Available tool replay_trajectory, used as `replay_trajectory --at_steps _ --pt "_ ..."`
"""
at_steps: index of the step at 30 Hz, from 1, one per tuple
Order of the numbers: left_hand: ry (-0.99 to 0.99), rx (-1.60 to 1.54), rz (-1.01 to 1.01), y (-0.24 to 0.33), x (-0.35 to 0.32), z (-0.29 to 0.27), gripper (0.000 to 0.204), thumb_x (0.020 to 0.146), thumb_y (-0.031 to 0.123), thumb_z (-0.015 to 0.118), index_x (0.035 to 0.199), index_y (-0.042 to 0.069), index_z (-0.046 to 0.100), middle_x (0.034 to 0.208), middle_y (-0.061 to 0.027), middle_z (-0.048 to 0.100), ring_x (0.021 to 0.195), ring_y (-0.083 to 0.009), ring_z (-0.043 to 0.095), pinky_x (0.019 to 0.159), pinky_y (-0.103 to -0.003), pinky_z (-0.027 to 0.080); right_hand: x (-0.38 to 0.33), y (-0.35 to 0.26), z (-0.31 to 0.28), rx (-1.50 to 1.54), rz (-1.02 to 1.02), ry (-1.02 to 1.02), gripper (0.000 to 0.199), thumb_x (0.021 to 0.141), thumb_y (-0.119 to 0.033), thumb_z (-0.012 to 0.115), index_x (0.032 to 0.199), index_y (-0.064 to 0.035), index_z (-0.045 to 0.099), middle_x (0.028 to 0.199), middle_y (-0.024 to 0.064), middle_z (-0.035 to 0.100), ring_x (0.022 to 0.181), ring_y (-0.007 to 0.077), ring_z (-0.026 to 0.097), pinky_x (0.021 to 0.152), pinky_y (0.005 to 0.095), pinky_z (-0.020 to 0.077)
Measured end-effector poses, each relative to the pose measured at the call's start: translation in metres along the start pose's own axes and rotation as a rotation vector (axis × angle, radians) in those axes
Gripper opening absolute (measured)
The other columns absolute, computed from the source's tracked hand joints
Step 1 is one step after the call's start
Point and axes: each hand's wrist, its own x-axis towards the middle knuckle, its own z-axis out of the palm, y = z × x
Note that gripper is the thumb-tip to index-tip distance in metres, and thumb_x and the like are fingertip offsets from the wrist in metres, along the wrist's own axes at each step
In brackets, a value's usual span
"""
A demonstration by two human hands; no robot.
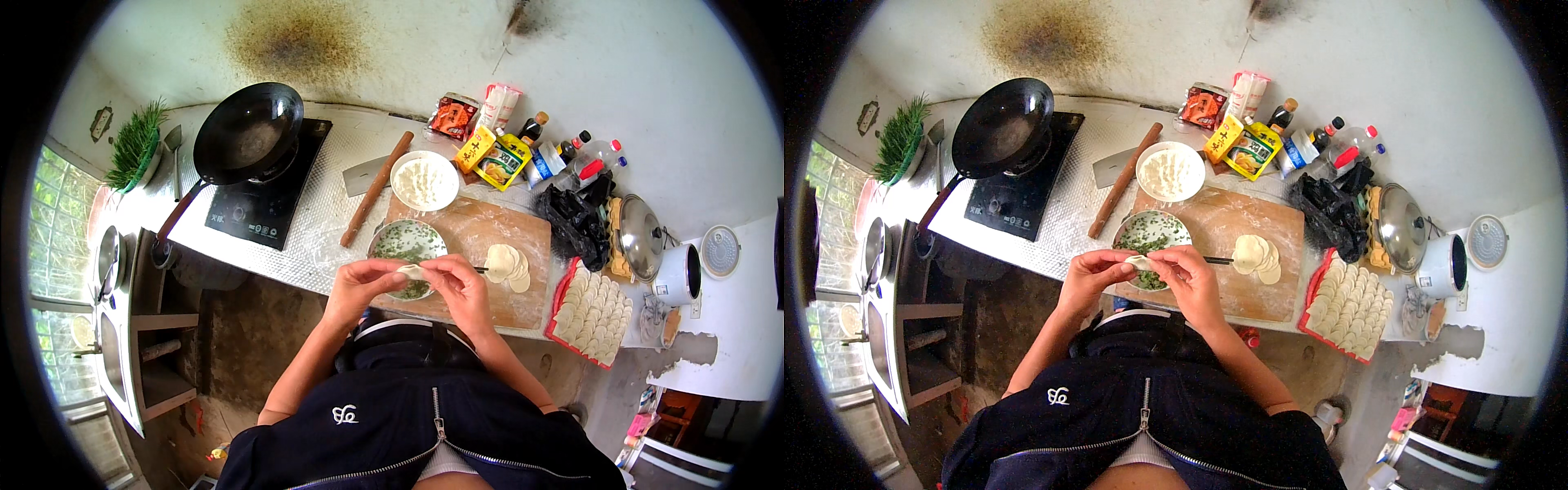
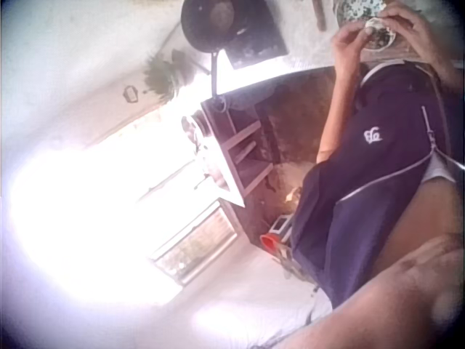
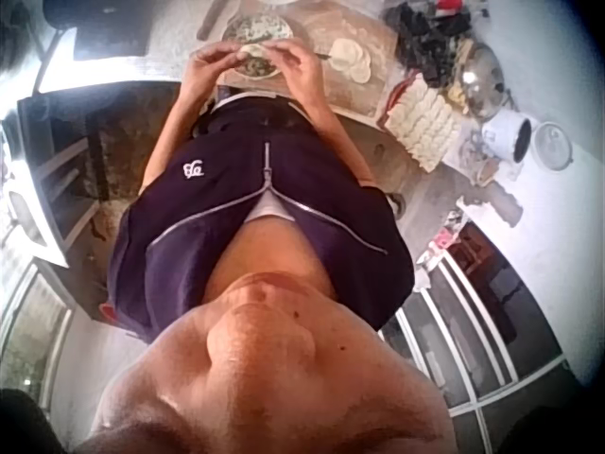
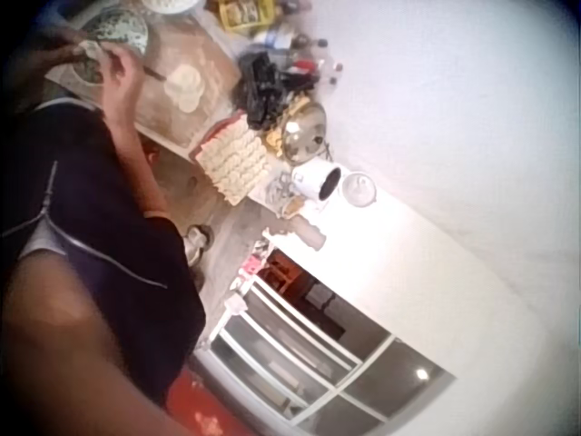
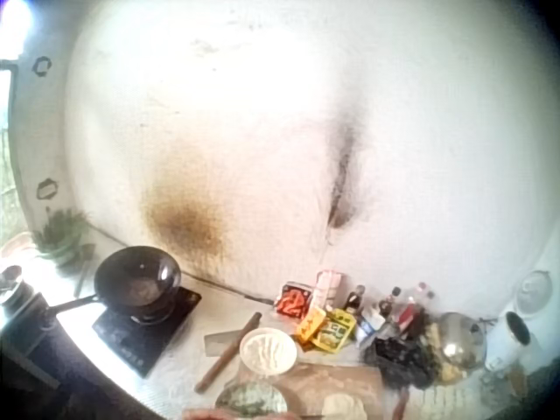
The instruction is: The person fills and folds dumplings by hand, using chopsticks to place filling onto dough wrappers and pinching the edges to seal them before placing them on a tray.
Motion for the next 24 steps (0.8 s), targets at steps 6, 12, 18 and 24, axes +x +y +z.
replay_trajectory --at_steps 6,12,18,24 --pt "0.057 0.234 0.222 -0.001 0.002 0.0 0.01 0.081 0.001 0.073 0.091 0.002 0.073 0.1 -0.0056 0.065 0.091 -0.0131 0.062 0.08 -0.024 0.053 0.001 -0.005 0.002 -0.1 -0.096 0.031 0.013 0.085 0.002 0.069 0.098 0.0001 0.068 0.1 0.0059 0.059 0.089 0.013 0.061 0.075 0.0249 0.0508" --pt "0.091 0.375 0.252 0.009 -0.003 0.008 0.009 0.081 0.0 0.072 0.09 0.001 0.072 0.098 -0.0059 0.065 0.09 -0.0129 0.063 0.074 -0.026 0.056 0.003 -0.004 0.001 -0.295 -0.209 0.07 0.014 0.081 0.001 0.072 0.094 -0.0017 0.069 0.091 0.0081 0.063 0.086 0.0168 0.063 0.072 0.0277 0.0514" --pt "0.088 0.629 0.325 0.02 -0.006 0.016 0.012 0.081 -0.002 0.071 0.093 0.001 0.071 0.094 -0.0067 0.065 0.087 -0.014 0.065 0.075 -0.026 0.056 0.004 -0.014 0.004 -0.412 -0.252 0.053 0.017 0.08 0.001 0.072 0.097 -0.0022 0.068 0.092 0.0083 0.061 0.083 0.0195 0.062 0.072 0.0291 0.051" --pt "0.003 0.776 0.414 0.022 -0.007 0.013 0.018 0.078 -0.005 0.072 0.095 0.001 0.071 0.095 -0.0075 0.065 0.089 -0.015 0.066 0.076 -0.027 0.057 0.004 -0.021 0.005 -0.515 -0.283 -0.025 0.022 0.08 0.001 0.071 0.101 -0.0041 0.069 0.096 0.0084 0.06 0.084 0.0212 0.062 0.074 0.0301 0.0507"
